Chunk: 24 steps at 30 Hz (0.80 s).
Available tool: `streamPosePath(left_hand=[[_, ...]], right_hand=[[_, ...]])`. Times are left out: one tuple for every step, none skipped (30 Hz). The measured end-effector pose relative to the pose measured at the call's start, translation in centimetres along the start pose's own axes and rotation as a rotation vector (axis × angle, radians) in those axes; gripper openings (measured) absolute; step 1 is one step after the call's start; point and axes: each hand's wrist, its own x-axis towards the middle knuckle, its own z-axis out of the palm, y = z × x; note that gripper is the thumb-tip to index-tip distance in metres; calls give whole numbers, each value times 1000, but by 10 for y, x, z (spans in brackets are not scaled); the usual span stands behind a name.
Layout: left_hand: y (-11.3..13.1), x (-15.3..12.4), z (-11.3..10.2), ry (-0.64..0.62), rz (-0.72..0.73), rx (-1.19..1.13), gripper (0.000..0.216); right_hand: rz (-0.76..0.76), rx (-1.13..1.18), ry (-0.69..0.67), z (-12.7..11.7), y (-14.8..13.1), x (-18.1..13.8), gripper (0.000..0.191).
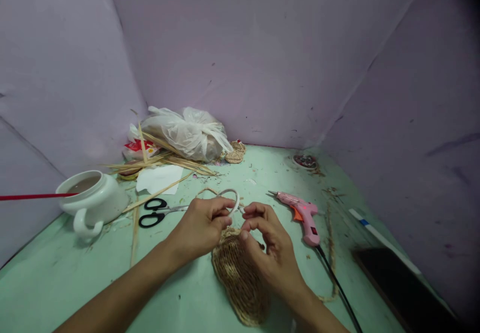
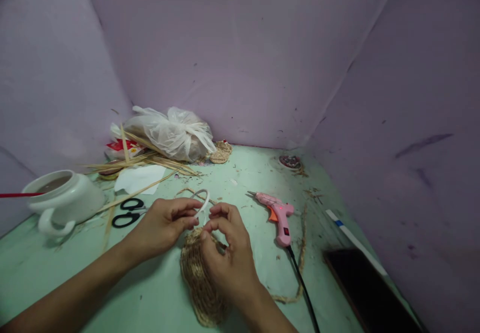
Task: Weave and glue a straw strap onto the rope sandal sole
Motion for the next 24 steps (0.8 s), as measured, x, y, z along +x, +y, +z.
streamPosePath(left_hand=[[2, -1, 0, -10, 8, 7, 26], [3, -2, 0, -16, 17, 18, 26], [5, -3, 0, -21, 24, 31, 26], [6, -4, 1, -24, 30, 44, 27], [7, -6, 1, -29, 38, 55, 28], [8, -7, 2, -31, 48, 66, 29], [9, -7, 2, -35, 63, 77, 31], [9, -8, 3, -39, 80, 89, 32], [9, -8, 3, -43, 98, 103, 33], [9, -9, 2, -49, 115, 115, 33], [9, -9, 1, -55, 129, 125, 33], [10, -8, 0, -63, 143, 131, 34], [11, -8, -1, -73, 158, 133, 34], [11, -8, -2, -84, 172, 135, 33], [12, -7, -4, -94, 181, 138, 33], [13, -7, -5, -98, 181, 141, 33], [13, -6, -6, -94, 171, 139, 33], [14, -6, -7, -85, 150, 131, 33], [14, -5, -7, -71, 121, 117, 34], [14, -5, -7, -55, 93, 101, 34], [13, -4, -7, -41, 69, 85, 34], [12, -4, -6, -33, 52, 71, 33], [12, -3, -5, -28, 40, 59, 33], [11, -3, -4, -26, 31, 43, 33]], right_hand=[[-12, -13, 8, 0, 1, 0, 11], [-25, -25, 10, 0, 1, 1, 12], [-37, -34, 8, 1, 2, 1, 12], [-44, -40, 7, 1, 2, 1, 12], [-44, -39, 10, 1, 3, 1, 12], [-39, -33, 16, 1, 3, 1, 13], [-30, -22, 22, 1, 3, 1, 12], [-20, -8, 30, 1, 3, 1, 12], [-7, 10, 36, 0, 2, 2, 12], [9, 32, 44, 0, 2, 2, 11], [28, 59, 49, 0, 2, 2, 11], [52, 88, 52, -1, 2, 2, 11], [77, 117, 55, -1, 2, 3, 11], [103, 146, 57, -1, 2, 3, 12], [129, 171, 60, -2, 2, 3, 13], [154, 193, 66, -2, 3, 4, 14], [178, 212, 72, -1, 3, 4, 14], [199, 230, 78, -1, 3, 4, 13], [215, 246, 81, -1, 4, 4, 13], [224, 261, 83, 0, 4, 4, 12], [228, 271, 83, 0, 3, 4, 12], [227, 278, 79, 1, 2, 4, 12], [224, 284, 74, 1, 1, 4, 12], [221, 291, 66, 1, 0, 3, 12]])
